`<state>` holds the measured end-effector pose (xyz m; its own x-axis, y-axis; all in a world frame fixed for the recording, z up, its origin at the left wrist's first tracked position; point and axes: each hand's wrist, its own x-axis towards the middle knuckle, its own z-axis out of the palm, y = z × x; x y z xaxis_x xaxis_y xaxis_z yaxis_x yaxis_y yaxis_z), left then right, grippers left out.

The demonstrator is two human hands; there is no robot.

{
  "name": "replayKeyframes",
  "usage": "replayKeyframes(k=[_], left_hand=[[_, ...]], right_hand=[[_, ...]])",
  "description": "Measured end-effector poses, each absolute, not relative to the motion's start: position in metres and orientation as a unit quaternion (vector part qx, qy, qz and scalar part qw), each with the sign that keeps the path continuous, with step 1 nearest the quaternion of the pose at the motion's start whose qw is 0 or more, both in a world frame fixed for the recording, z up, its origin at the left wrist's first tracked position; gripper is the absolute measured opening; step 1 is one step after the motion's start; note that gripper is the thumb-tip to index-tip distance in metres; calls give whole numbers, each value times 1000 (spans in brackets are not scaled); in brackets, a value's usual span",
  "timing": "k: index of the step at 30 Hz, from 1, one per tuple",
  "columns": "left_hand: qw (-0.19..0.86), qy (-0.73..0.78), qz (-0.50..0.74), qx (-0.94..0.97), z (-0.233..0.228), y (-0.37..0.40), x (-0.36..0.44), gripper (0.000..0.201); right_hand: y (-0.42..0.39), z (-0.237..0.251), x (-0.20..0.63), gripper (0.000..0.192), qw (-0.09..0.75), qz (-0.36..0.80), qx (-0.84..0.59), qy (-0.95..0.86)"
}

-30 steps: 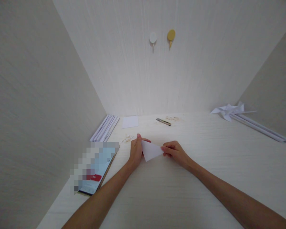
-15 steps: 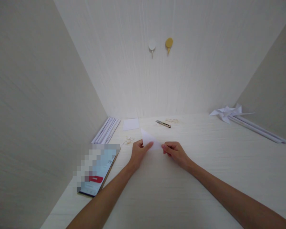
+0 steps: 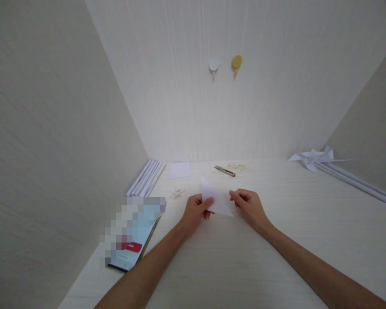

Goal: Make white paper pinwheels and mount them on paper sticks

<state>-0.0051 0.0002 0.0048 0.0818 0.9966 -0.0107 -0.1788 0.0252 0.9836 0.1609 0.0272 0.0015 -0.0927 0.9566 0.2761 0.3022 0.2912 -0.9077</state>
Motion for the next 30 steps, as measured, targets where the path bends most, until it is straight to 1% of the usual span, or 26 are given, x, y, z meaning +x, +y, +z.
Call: replayKeyframes(k=[2, 4, 6, 8, 10, 12, 16, 20, 24, 27, 30], left_hand=[[585, 439, 491, 473, 4, 0, -4, 31], [590, 442, 489, 466, 4, 0, -4, 29], [591, 439, 505, 452, 3, 1, -6, 27], [595, 422, 528, 434, 3, 1, -9, 24], [603, 400, 556, 410, 4, 2, -10, 20], [614, 387, 576, 376, 6, 2, -11, 19], [628, 390, 593, 319, 12, 1, -9, 21], [629, 376, 600, 322, 12, 2, -7, 18], [581, 414, 613, 340, 3, 6, -9, 18], [558, 431, 610, 362, -1, 7, -11, 22], [526, 447, 616, 381, 0, 6, -10, 36]], right_hand=[[43, 9, 164, 32, 435, 217, -520, -702], [64, 18, 165, 23, 355, 67, -535, -764], [86, 26, 163, 23, 257, -37, -560, -787], [104, 31, 158, 24, 147, -75, -592, -789], [116, 32, 151, 24, 115, -74, -595, -792], [122, 29, 146, 22, 102, -64, -590, -798], [126, 24, 140, 22, 105, -41, -579, -808], [125, 25, 142, 17, 148, 1, -578, -802], [122, 31, 143, 13, 233, 58, -604, -760], [105, 33, 140, 12, 306, 130, -604, -724], [71, 30, 135, 18, 367, 226, -578, -693]])
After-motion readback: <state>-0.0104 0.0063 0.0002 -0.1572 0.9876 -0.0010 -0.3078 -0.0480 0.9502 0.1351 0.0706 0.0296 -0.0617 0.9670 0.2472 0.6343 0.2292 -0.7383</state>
